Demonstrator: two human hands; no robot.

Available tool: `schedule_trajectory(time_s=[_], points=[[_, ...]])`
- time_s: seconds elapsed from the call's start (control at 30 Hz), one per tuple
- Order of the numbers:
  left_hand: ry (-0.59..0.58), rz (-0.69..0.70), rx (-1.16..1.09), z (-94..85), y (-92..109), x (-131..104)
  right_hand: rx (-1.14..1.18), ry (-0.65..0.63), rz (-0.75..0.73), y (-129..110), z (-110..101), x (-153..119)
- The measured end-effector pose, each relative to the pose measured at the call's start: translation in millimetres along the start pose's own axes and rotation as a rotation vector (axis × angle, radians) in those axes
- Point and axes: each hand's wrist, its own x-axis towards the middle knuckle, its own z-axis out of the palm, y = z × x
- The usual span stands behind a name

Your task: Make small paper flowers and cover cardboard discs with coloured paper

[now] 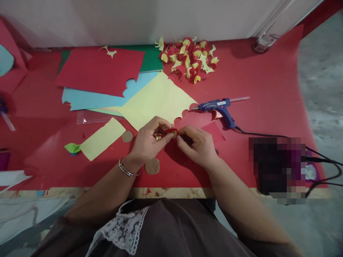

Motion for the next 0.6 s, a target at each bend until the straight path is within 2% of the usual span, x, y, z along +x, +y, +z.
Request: schedule_trajectory(time_s=[0.37, 0.6], points=[[-0.005, -0.068, -0.054, -0.5, -2.7, 0.2, -0.022, -0.029, 0.053, 0.8, 1.6, -2.5], [-0.096, -0.049, -0.037, -6.2, -4.0, -1.1, -0.025, -0.016, 0.057, 1.6, 1.2, -2.3]])
